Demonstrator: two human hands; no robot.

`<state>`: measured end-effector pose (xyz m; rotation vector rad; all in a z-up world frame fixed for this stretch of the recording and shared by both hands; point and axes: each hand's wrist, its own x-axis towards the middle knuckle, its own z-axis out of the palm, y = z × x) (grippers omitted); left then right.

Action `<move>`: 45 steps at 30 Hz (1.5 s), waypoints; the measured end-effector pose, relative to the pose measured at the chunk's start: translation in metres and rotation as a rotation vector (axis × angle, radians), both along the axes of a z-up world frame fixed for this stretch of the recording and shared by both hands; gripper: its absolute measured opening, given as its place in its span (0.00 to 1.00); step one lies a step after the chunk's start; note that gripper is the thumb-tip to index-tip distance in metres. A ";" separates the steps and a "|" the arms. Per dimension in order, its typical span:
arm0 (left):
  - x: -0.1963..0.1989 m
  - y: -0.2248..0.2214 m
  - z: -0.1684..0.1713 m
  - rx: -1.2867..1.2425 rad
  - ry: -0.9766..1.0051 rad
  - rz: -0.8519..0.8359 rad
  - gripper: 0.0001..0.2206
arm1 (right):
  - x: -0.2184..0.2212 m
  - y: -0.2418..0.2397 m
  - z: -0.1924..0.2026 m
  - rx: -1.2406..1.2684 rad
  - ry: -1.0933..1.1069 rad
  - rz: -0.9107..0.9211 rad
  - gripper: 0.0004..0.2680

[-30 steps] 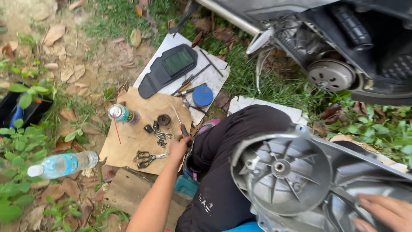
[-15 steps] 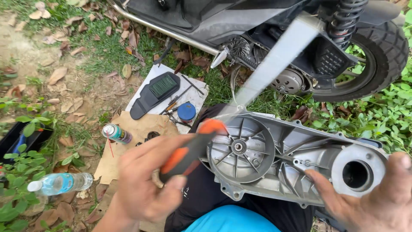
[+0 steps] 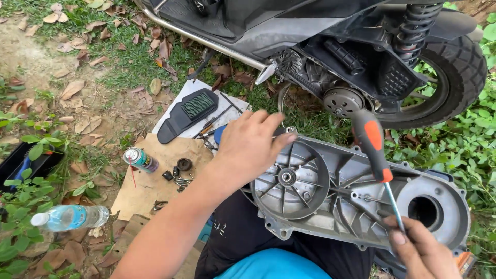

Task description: Removing a protective plastic cover from a motorcycle and inspecting or cleaning the internal engine housing.

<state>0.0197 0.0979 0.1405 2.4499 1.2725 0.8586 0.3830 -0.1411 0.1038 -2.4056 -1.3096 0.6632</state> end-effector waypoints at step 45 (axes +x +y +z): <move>-0.017 0.031 -0.067 -0.782 -0.526 0.050 0.13 | -0.052 0.064 0.017 0.396 -0.299 0.350 0.10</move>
